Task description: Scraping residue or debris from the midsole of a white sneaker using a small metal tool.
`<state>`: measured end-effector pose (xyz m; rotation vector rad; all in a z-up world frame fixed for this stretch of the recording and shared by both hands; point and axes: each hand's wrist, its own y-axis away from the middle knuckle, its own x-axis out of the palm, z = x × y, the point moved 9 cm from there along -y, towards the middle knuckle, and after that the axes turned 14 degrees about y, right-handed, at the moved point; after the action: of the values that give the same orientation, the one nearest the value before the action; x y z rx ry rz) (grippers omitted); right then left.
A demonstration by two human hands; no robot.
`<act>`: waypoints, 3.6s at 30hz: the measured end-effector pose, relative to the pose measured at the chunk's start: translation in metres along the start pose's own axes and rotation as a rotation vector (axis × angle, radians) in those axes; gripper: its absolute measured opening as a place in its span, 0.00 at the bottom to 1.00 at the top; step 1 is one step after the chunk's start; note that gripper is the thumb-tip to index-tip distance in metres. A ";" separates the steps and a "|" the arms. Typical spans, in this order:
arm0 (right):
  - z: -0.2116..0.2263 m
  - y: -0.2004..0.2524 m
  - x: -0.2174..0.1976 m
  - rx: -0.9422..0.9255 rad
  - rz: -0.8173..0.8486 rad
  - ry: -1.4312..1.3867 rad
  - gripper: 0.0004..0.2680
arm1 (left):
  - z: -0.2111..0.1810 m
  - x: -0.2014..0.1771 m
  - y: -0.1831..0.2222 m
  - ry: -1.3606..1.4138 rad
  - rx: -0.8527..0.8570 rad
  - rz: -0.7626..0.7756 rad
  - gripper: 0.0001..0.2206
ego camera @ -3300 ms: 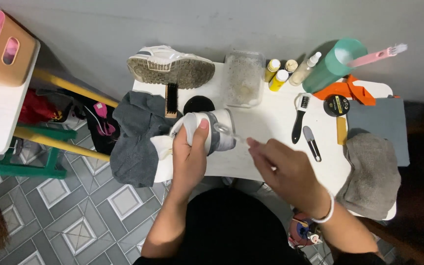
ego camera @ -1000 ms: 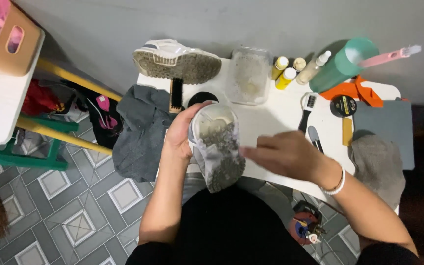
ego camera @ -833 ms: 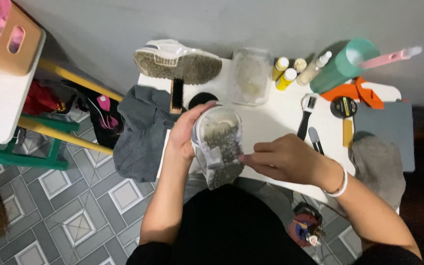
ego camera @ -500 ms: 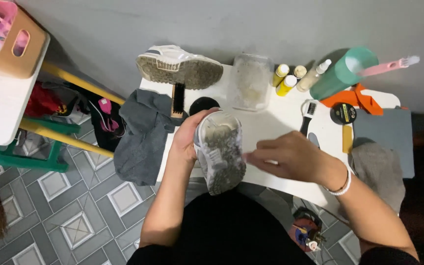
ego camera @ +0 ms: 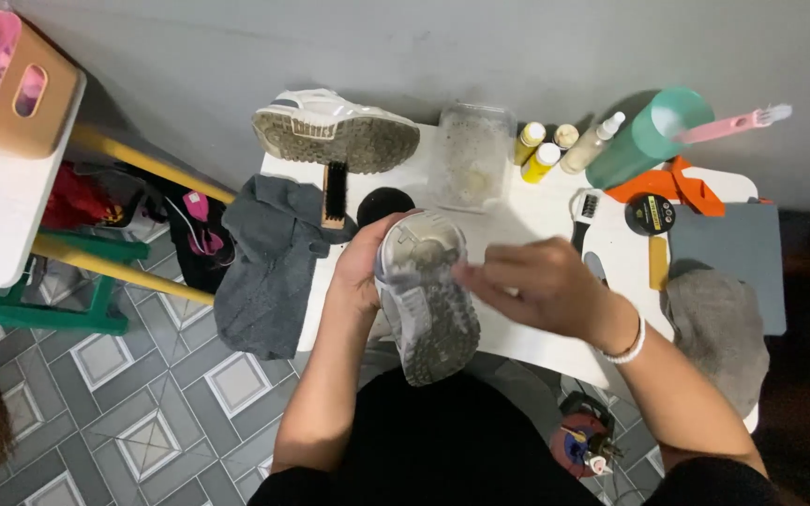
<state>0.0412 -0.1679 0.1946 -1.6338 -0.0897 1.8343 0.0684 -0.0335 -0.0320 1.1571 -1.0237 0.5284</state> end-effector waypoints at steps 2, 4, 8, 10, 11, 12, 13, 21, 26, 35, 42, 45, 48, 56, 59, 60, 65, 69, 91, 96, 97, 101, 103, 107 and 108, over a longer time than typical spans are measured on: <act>0.014 -0.009 -0.008 -0.014 0.041 -0.017 0.11 | -0.019 -0.012 -0.006 -0.001 0.018 -0.004 0.14; 0.018 -0.014 -0.009 -0.025 0.092 -0.036 0.11 | -0.028 -0.016 -0.012 0.008 0.032 -0.010 0.15; 0.012 -0.019 -0.022 -0.008 -0.031 0.071 0.10 | -0.016 -0.015 -0.014 -0.036 0.030 -0.027 0.15; 0.013 -0.017 -0.025 0.002 -0.100 0.089 0.09 | -0.013 -0.014 -0.010 -0.034 0.032 -0.035 0.15; 0.014 -0.011 -0.019 0.010 -0.086 0.084 0.10 | -0.013 -0.012 -0.009 -0.030 0.030 -0.046 0.15; 0.016 -0.006 -0.012 0.018 -0.073 0.079 0.11 | -0.012 -0.011 -0.007 -0.026 0.029 -0.057 0.15; 0.019 -0.005 -0.012 0.011 -0.075 0.081 0.11 | -0.020 -0.012 -0.008 -0.026 0.033 -0.052 0.15; 0.008 -0.009 -0.020 0.129 -0.192 0.070 0.12 | -0.010 0.004 -0.002 -0.041 0.099 -0.085 0.12; 0.020 0.000 -0.009 0.182 -0.179 0.030 0.11 | -0.027 -0.008 -0.004 0.055 0.193 -0.112 0.11; 0.029 0.017 0.002 0.355 -0.263 -0.091 0.09 | -0.022 0.005 0.020 0.077 0.339 -0.169 0.12; 0.022 0.004 -0.011 0.429 -0.355 -0.058 0.12 | -0.017 -0.004 0.010 0.065 0.321 -0.175 0.13; 0.037 0.009 -0.012 0.390 -0.318 -0.043 0.11 | -0.028 0.003 0.022 0.040 0.379 -0.179 0.13; 0.000 0.016 -0.008 0.439 -0.372 0.013 0.09 | -0.008 -0.001 0.015 0.040 0.279 -0.162 0.13; 0.007 0.017 0.002 0.464 -0.371 -0.120 0.08 | -0.019 0.016 0.025 0.087 0.389 -0.120 0.12; 0.025 0.028 0.008 0.492 -0.391 -0.112 0.06 | -0.008 0.030 0.044 0.082 0.421 -0.106 0.11; 0.037 0.028 0.009 0.488 -0.371 -0.077 0.06 | -0.006 0.040 0.052 0.087 0.447 -0.101 0.12; 0.019 0.075 0.036 0.731 -0.396 -0.310 0.04 | -0.016 0.066 0.078 0.132 0.553 0.108 0.24; -0.001 0.095 0.070 0.977 -0.473 -0.663 0.06 | -0.021 0.049 0.075 0.137 0.676 0.240 0.28; 0.000 0.086 0.080 0.887 -0.501 -0.497 0.06 | -0.010 0.053 0.074 0.085 0.588 0.521 0.16; 0.035 0.069 0.055 0.800 -0.603 -0.436 0.07 | -0.007 0.065 0.079 0.061 0.729 0.363 0.15; 0.023 0.074 0.063 0.799 -0.601 -0.437 0.07 | -0.007 0.068 0.082 0.062 0.731 0.362 0.15; -0.008 0.090 0.082 0.939 -0.595 -0.481 0.07 | -0.006 0.068 0.083 0.061 0.759 0.344 0.15; 0.002 0.082 0.075 0.954 -0.579 -0.521 0.07 | -0.005 0.070 0.082 0.040 0.776 0.343 0.15; 0.036 0.064 0.047 0.756 -0.605 -0.433 0.05 | -0.004 0.059 0.075 0.117 0.747 0.242 0.15; 0.038 0.063 0.046 0.718 -0.612 -0.444 0.06 | -0.006 0.054 0.074 0.123 0.747 0.220 0.15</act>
<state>-0.0195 -0.1788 0.1340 -0.5980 -0.0948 1.4598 0.0375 -0.0093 0.0513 1.6414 -0.8677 1.2094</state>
